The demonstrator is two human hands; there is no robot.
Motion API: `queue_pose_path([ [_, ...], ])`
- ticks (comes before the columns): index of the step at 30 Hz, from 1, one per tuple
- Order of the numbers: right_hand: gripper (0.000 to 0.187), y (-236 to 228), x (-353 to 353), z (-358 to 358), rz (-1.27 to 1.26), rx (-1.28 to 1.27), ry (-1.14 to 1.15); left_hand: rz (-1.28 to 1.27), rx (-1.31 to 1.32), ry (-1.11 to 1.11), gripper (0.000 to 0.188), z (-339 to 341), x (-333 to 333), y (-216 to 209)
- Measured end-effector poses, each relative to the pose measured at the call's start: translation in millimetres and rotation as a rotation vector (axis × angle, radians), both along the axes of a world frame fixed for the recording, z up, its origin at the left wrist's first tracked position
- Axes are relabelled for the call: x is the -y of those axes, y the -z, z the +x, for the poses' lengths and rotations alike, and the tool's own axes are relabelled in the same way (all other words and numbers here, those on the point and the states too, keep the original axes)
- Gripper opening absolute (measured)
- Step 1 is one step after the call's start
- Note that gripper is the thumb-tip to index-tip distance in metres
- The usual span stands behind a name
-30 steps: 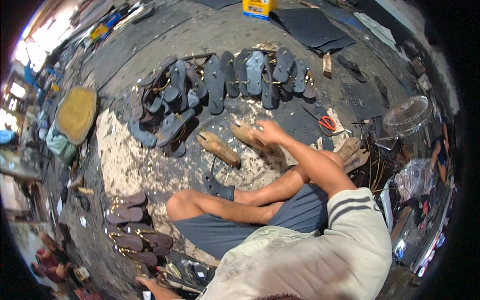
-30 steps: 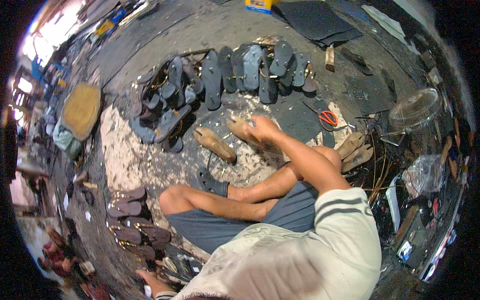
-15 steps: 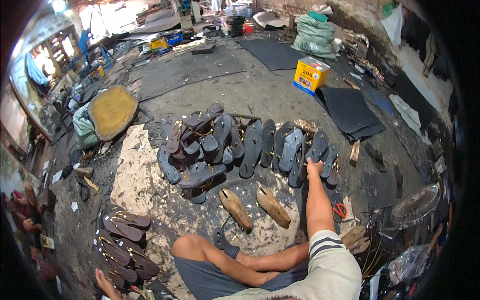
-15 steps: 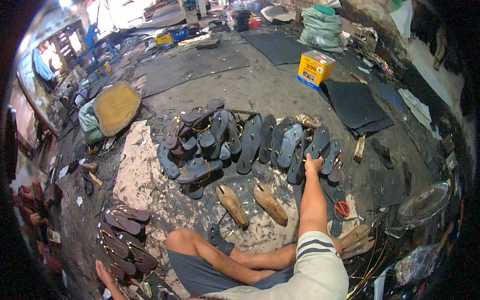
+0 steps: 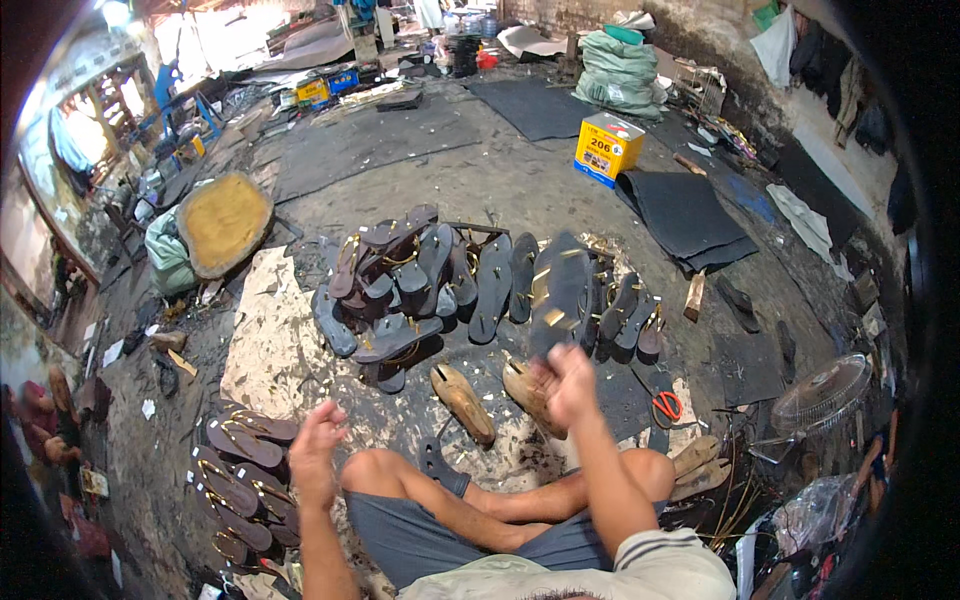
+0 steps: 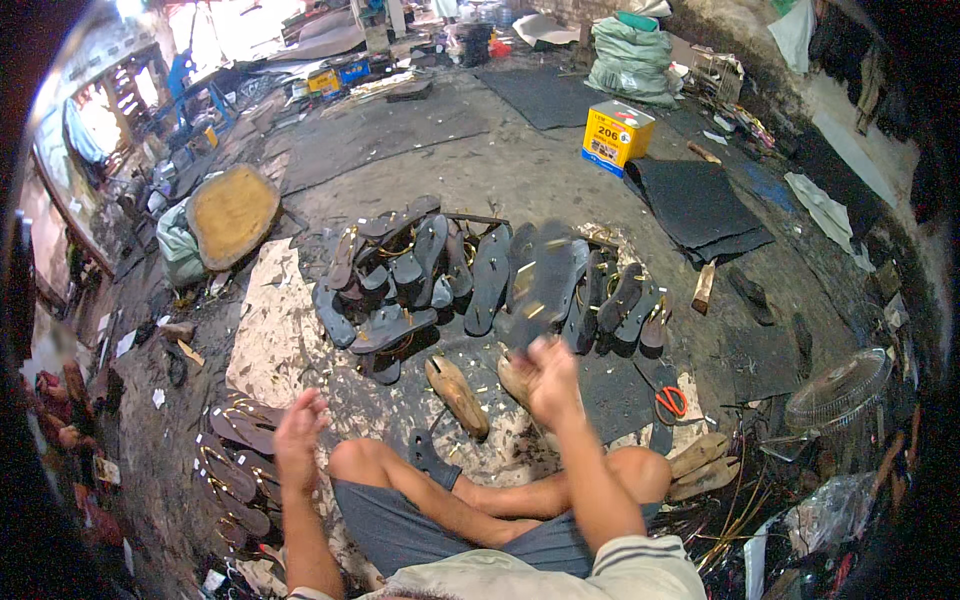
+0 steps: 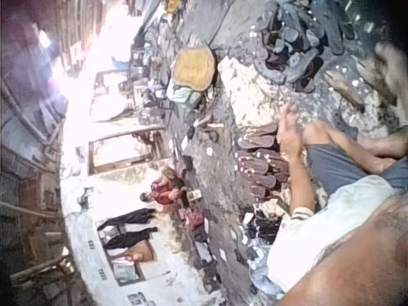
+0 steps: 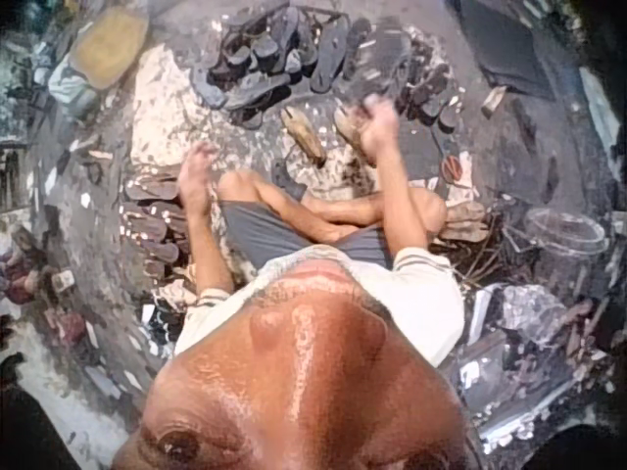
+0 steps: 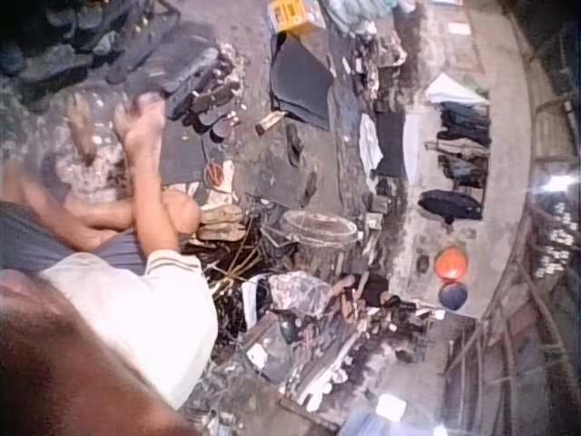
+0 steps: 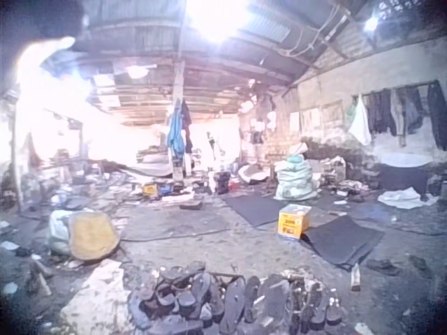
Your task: The person sits on the floor and repeatedly picks up a sandal sole and a strap, then presses the strap onto the sole using a wooden block. They continue this process for multiple sandals, stacking the finished ones nearby.
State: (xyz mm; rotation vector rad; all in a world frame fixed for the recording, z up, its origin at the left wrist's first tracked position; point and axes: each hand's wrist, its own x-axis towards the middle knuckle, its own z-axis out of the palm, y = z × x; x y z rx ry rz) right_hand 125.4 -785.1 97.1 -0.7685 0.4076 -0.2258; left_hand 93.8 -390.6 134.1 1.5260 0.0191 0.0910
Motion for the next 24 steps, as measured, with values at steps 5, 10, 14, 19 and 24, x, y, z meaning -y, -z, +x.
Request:
queue_pose_path([
  [5, 0.038, -16, -97, -126, -0.673, 0.05, -0.553, -0.031, 0.103, 0.134, 0.054, 4, 106, -38],
  [10, 0.049, 14, -89, -166, -0.632, 0.13, -0.833, 0.234, 0.127, 0.106, 0.036, -27, 94, 4],
  [14, 0.061, -6, -77, -144, -0.627, 0.126, -0.666, 0.215, 0.059, 0.396, 0.039, -86, 106, 1],
  [19, 0.058, -31, -83, -142, -0.645, 0.108, -0.831, 0.012, -0.037, 0.452, 0.025, -117, 105, 7],
  [24, 0.039, -30, -85, -151, -0.549, 0.124, -0.905, -0.055, -0.134, 0.477, 0.023, -125, 97, 16],
])
